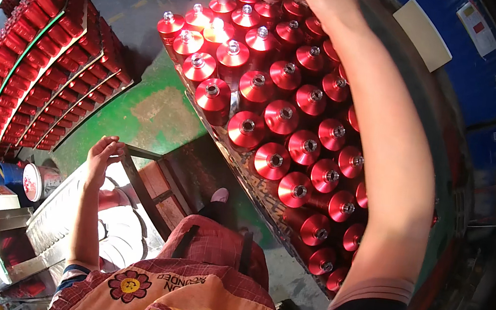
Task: The recorder takes red metallic bottles from a conveyor belt and stacks them onto a pallet, using a wooden divider board between layers.
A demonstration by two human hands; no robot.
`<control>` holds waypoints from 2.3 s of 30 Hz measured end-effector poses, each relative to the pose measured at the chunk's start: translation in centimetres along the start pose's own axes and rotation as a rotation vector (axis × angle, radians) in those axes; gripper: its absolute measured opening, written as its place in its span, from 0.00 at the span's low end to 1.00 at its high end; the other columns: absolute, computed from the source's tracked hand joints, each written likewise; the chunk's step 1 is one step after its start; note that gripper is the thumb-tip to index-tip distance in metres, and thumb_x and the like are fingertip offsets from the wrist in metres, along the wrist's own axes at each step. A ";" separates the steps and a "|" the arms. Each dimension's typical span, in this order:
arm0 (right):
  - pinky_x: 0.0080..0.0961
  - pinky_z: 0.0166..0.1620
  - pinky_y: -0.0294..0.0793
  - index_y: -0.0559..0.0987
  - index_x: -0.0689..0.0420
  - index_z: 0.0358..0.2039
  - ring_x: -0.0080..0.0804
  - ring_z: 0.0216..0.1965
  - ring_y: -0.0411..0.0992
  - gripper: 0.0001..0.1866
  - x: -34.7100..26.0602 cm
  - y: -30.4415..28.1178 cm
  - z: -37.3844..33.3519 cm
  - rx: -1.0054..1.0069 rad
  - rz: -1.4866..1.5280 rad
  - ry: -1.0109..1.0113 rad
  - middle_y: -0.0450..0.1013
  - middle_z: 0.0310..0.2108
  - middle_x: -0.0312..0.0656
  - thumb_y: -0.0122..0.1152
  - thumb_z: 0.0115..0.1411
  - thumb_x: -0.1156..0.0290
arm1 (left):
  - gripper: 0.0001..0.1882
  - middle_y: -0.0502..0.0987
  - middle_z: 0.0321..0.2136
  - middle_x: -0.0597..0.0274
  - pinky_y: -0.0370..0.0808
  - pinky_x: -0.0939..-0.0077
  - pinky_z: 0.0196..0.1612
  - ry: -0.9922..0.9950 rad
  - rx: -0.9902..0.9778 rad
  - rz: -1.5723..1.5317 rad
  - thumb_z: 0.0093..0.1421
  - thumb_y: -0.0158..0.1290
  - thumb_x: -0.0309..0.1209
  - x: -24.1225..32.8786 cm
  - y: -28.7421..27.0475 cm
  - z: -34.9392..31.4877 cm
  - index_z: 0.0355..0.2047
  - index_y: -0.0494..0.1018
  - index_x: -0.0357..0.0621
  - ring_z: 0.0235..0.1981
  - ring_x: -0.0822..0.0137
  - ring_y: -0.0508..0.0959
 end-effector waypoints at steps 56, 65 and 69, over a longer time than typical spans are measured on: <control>0.20 0.41 0.69 0.71 0.56 0.51 0.23 0.40 0.69 0.24 5.8 -18.8 -8.1 0.186 -0.065 -0.185 0.72 0.40 0.36 0.60 0.52 0.68 | 0.12 0.78 0.34 0.61 0.74 0.84 0.30 -0.117 -0.152 0.016 0.63 0.48 0.30 -5.1 8.3 -5.3 0.45 0.69 0.38 0.30 0.75 0.76; 0.22 0.31 0.72 0.75 0.60 0.33 0.25 0.26 0.72 0.15 2.7 -9.6 5.3 0.279 -0.160 -0.363 0.74 0.28 0.39 0.65 0.43 0.72 | 0.13 0.77 0.35 0.59 0.74 0.83 0.32 -0.081 -0.052 -0.027 0.63 0.48 0.30 -3.2 2.9 -2.7 0.46 0.69 0.37 0.31 0.75 0.76; 0.21 0.33 0.72 0.73 0.61 0.37 0.23 0.30 0.72 0.15 3.2 -11.5 5.1 0.172 -0.130 -0.381 0.74 0.28 0.37 0.62 0.46 0.76 | 0.14 0.78 0.35 0.59 0.74 0.82 0.32 -0.097 -0.058 -0.007 0.62 0.49 0.31 -3.5 3.0 -1.2 0.46 0.70 0.37 0.31 0.74 0.76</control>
Point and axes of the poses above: each hand's wrist, its own z-axis towards the middle knuckle, its own y-axis out of the palm, x = y × z, the point moved 4 cm from there along z, towards the middle knuckle
